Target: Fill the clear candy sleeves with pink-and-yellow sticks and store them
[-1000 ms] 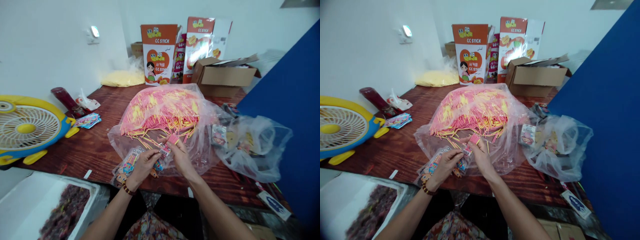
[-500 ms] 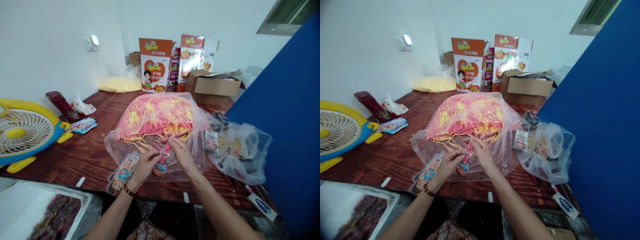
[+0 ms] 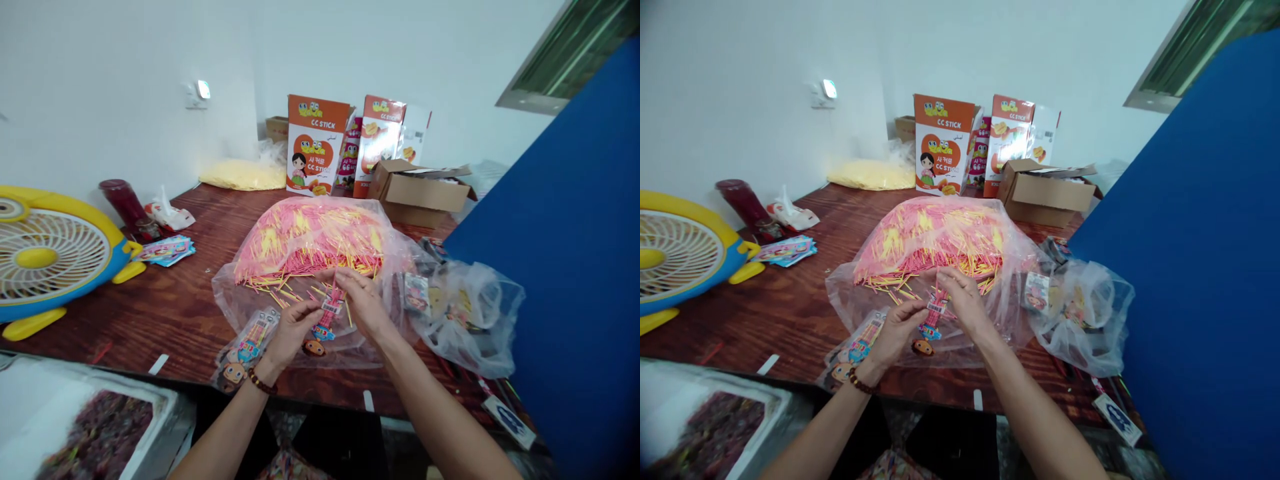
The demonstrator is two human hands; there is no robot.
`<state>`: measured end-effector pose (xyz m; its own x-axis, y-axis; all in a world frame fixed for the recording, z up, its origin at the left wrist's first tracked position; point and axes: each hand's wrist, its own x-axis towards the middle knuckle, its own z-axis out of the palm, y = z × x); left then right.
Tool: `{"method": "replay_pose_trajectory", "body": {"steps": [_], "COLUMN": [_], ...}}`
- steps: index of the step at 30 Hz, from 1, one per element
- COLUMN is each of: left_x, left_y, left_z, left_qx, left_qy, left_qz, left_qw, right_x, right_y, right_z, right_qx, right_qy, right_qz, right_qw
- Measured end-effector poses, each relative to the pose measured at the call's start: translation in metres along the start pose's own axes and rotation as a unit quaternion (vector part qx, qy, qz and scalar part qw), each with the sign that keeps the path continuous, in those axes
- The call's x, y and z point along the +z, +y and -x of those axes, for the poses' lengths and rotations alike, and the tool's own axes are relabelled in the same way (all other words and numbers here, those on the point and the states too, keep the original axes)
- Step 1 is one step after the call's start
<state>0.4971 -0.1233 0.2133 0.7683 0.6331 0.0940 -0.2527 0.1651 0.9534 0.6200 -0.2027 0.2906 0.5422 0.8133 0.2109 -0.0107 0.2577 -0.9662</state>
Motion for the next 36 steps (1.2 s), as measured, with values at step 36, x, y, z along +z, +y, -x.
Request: {"method": "replay_pose_trajectory", "body": {"steps": [36], "left_x": [-0.017], "left_y": [0.005], "left_z": [-0.002], "left_qx": [0.034], "left_qy": [0.079], "left_qz": [0.009], "left_qw": [0.996], "right_x": [0.012], "right_y": [0.0], "right_z": [-0.01], "right_qx": [0.002], "right_qy": [0.026], "right_qz": [0.015], "right_qw": [1.0]}}
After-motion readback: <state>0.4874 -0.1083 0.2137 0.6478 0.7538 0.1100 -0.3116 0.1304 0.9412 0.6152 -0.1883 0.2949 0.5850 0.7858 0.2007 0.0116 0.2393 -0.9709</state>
